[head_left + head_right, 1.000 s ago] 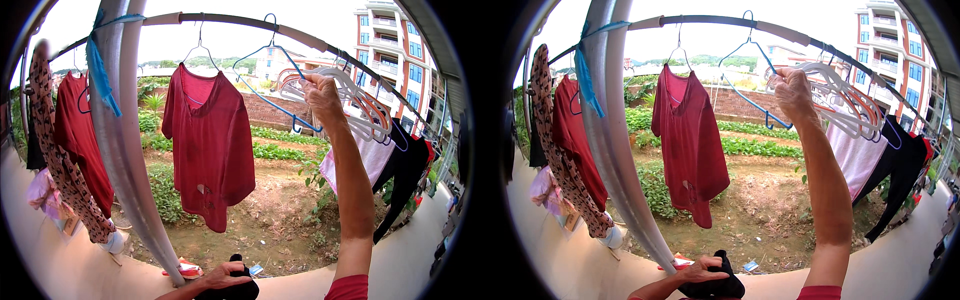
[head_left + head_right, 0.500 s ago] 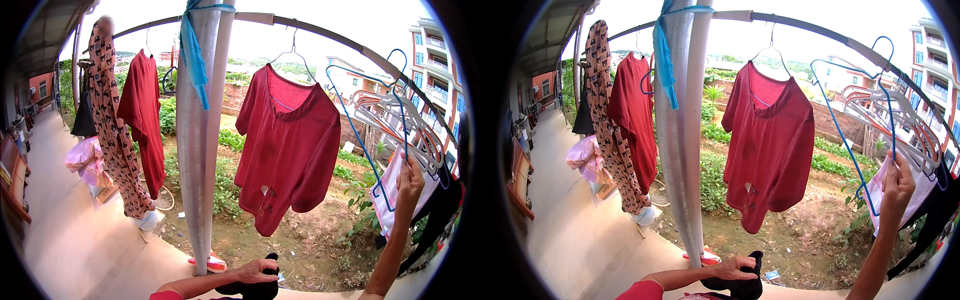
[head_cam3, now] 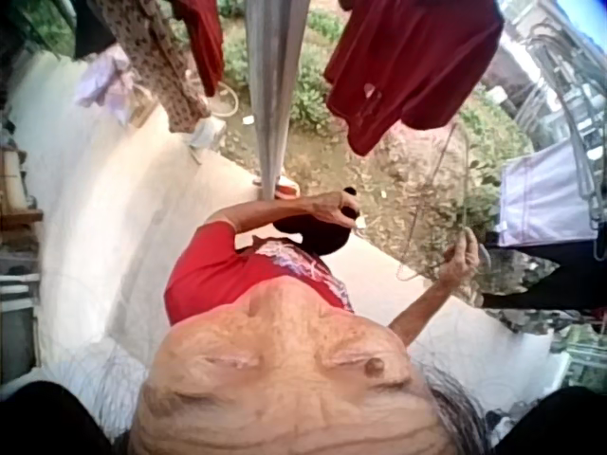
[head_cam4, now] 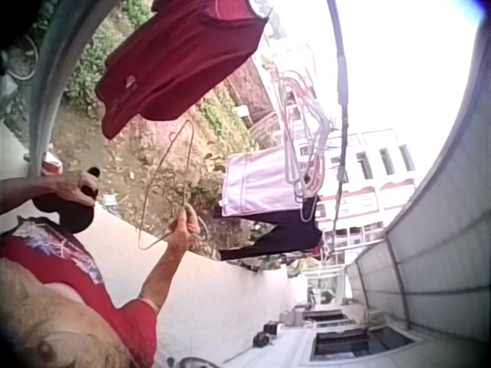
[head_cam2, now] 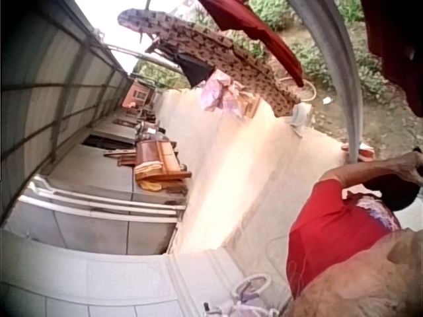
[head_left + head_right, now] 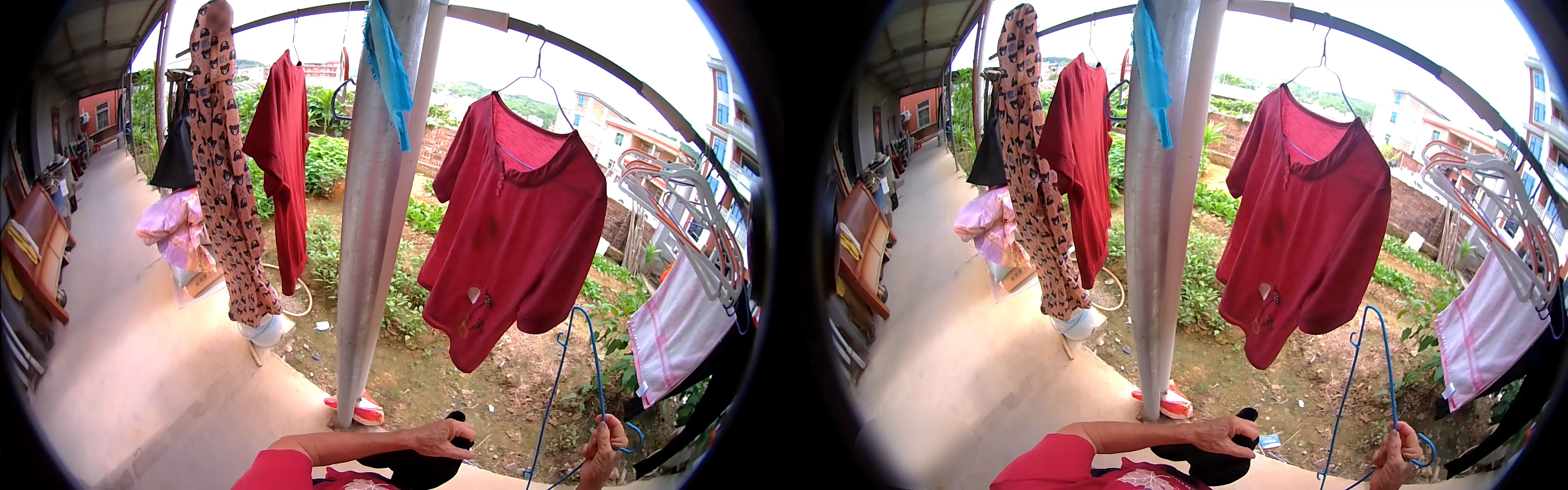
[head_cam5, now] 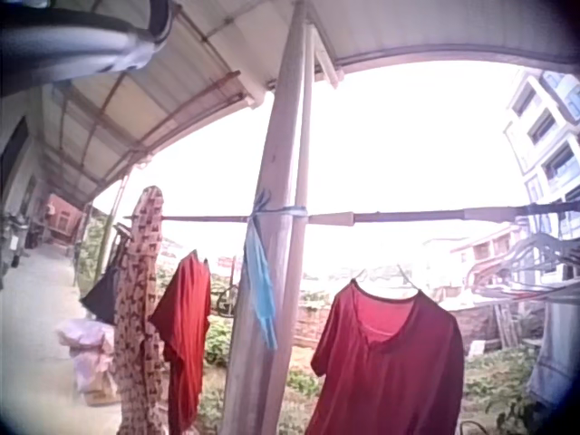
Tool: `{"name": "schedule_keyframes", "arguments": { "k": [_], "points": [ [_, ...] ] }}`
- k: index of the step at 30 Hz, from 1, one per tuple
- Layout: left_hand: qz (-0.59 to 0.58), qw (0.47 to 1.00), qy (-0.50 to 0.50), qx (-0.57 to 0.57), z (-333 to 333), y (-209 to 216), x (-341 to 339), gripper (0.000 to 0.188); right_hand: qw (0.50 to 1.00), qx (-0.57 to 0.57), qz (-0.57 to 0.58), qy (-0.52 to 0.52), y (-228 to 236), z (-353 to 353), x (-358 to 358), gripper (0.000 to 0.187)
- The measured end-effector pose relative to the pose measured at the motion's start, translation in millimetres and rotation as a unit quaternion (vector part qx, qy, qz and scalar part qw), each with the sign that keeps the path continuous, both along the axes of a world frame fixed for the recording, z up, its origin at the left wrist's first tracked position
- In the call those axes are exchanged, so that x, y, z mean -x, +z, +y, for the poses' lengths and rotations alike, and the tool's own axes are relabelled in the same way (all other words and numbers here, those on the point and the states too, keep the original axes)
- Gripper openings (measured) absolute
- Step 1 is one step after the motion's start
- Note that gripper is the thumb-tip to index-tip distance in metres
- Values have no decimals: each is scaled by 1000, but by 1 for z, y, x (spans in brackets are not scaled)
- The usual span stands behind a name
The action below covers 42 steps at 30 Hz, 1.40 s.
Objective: The person takes wet clothes from a pink basin, places them on hangers, and hangs them on a clothesline. The person handles a maroon t-shirt, a red t-shirt, black pants, and a white and pink shirt, placing each on a hanger and hanging it on the line.
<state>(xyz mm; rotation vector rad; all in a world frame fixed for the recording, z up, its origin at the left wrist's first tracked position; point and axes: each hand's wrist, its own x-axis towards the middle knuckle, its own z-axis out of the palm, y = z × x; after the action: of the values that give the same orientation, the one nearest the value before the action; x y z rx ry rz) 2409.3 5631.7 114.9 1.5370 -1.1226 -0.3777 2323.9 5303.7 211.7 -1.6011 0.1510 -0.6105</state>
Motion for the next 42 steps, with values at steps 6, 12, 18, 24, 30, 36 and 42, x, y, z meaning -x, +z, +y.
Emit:
{"name": "schedule_keyframes", "arguments": {
  "k": [6, 12, 18, 24, 30, 36, 42],
  "points": [
    [-16, 1000, 2, -16, -14, 6, 0, 26, 940, -271, -172, 117, 31, 7, 41, 24],
    [4, 998, -53, -25, -27, 34, -15, 14, 855, -251, -318, 323, 16, -8, 37, 20],
    [-30, 998, -6, -46, -27, 85, 6, 30, 834, -270, -307, 370, 14, -10, 38, 23],
    [-68, 993, -30, -96, -52, 95, 21, 30, 831, -240, -356, 354, 21, -40, 58, 22],
    [-104, 978, -83, -163, -62, 101, 42, 27, 786, -211, -371, 447, 40, -52, 43, 23],
    [-141, 969, -122, -164, -71, 116, 55, 27, 743, -185, -293, 573, 30, -59, 27, 26],
    [-99, 974, -87, -187, -66, 115, 55, 25, 766, -270, -319, 488, 3, -74, 23, 26]
  ]
}}
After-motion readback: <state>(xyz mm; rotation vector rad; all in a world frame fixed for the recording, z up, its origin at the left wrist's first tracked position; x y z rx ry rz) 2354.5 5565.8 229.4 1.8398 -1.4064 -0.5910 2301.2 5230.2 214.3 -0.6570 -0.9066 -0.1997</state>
